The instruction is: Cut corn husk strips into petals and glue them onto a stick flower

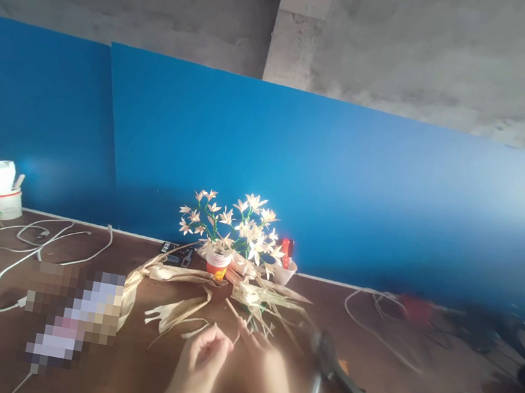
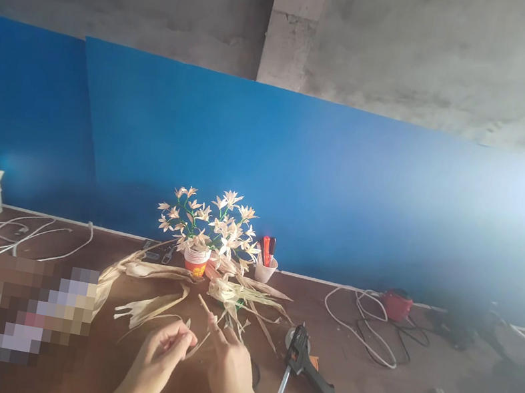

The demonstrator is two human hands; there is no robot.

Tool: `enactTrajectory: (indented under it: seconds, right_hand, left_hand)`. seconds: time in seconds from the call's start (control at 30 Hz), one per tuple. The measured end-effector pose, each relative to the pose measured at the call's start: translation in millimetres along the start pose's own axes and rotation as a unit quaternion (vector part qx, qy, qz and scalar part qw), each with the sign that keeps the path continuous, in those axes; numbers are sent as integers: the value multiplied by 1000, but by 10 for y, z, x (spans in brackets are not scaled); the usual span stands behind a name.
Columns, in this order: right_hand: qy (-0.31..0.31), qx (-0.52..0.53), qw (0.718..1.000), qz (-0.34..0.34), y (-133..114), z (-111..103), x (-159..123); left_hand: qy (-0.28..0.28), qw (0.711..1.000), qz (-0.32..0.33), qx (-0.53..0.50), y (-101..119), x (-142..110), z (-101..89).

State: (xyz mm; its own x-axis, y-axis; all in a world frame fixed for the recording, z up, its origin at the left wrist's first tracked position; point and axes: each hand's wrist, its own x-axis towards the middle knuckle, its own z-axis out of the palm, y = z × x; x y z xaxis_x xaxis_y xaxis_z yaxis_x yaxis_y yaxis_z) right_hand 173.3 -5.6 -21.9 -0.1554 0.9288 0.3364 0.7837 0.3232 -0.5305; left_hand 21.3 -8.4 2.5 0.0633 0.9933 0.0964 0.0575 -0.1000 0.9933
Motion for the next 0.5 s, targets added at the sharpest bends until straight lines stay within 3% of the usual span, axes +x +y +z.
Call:
enactTrajectory:
  seconds: [0.07,0.13,0.23,0.37,0.5]
  right_hand:
    - [10,118,992,36,-10,-42,16]
    - [5,262,962,80,-54,-71,27]
    - [-42,428,890,149,-141,-134,46]
    - [-142,529,798,250,-258,-288,51]
    - [-179,562,745,312,-330,-351,43]
  left_hand:
    - [42,999,-20,13,-18,63,-66]
    - [61,997,-3,44,-60,129,-129]
    - [4,999,6,52,-103,166,-163]
    - [-87,995,6,46,-66,112,-109]
    - [-117,991,23,53,-3,77,-77]
